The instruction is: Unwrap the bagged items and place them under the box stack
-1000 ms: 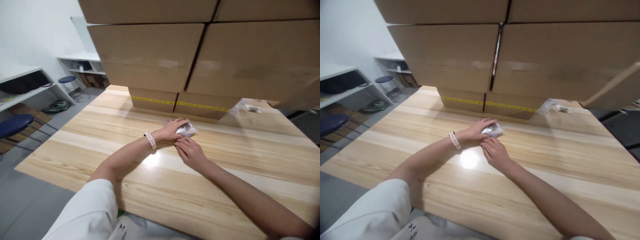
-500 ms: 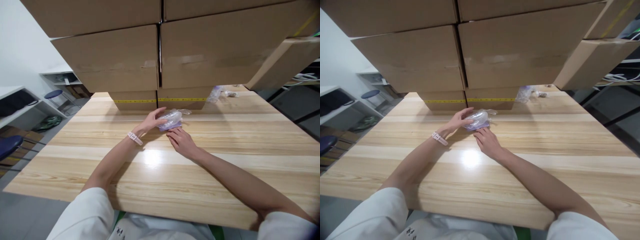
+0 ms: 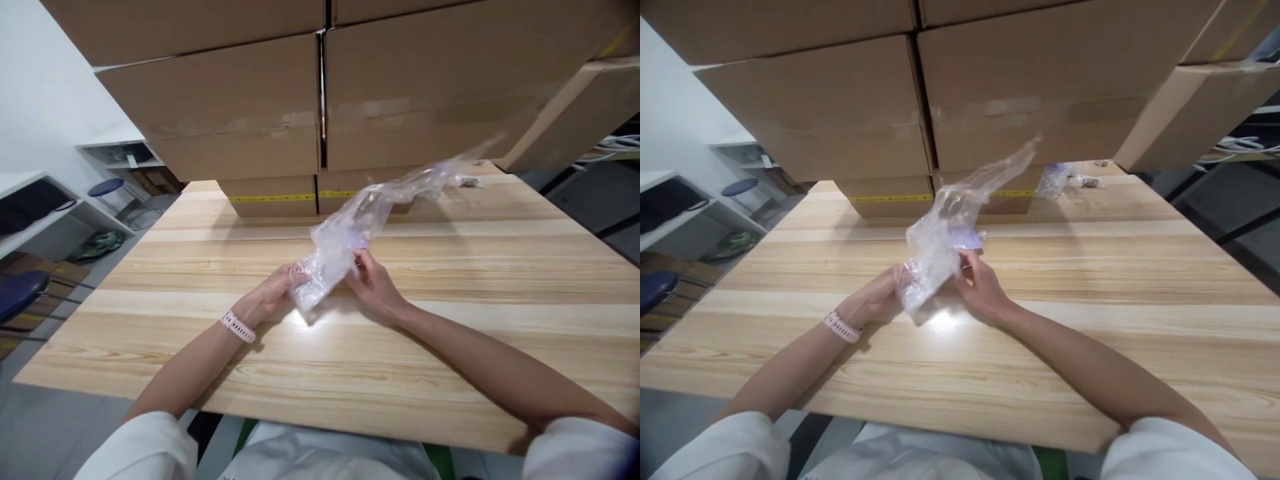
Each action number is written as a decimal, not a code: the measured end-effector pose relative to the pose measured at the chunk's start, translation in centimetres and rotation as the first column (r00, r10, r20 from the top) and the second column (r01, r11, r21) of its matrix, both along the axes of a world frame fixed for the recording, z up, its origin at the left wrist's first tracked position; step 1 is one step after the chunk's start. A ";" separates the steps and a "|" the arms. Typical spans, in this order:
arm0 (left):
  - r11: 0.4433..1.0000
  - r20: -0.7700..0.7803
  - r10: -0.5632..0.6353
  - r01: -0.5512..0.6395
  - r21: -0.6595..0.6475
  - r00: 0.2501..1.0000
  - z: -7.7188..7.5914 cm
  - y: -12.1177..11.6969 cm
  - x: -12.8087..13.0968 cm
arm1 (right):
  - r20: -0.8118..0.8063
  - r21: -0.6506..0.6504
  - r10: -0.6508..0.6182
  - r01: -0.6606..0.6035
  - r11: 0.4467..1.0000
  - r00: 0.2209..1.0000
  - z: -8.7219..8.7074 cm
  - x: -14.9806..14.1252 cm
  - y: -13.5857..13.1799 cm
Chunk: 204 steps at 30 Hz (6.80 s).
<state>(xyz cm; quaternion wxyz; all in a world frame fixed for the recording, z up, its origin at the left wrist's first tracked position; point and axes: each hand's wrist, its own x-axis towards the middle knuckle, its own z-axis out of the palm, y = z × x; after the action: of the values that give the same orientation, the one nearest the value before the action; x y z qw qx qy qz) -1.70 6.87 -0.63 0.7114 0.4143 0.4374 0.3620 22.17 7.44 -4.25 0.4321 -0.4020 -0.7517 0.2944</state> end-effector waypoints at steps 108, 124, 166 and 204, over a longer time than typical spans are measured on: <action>0.580 -0.800 0.478 0.554 0.597 0.362 -1.1 -0.4 -4.0 | 0.594 0.273 -0.003 -0.198 0.941 0.804 2.3 -1.7 2.9; 0.327 -0.689 0.636 0.687 0.649 0.348 1.0 -3.0 -2.4 | 0.619 0.534 -0.204 -0.216 0.817 0.758 3.3 -1.5 -0.3; 0.367 -0.876 -0.374 0.916 0.162 0.305 5.6 -6.6 -3.3 | 0.654 -0.278 0.568 -0.540 0.794 0.499 7.3 2.4 -8.1; 0.642 -0.832 0.245 0.560 0.524 0.498 3.5 -4.1 -3.7 | 0.655 -0.034 0.149 -0.168 0.985 0.741 5.1 2.0 -2.8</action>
<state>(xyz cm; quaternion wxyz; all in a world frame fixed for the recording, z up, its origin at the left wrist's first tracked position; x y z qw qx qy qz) -5.36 2.79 2.84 0.1950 0.8304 0.4906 0.1784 24.20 4.64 0.83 0.1206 -0.4082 -0.8905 0.1606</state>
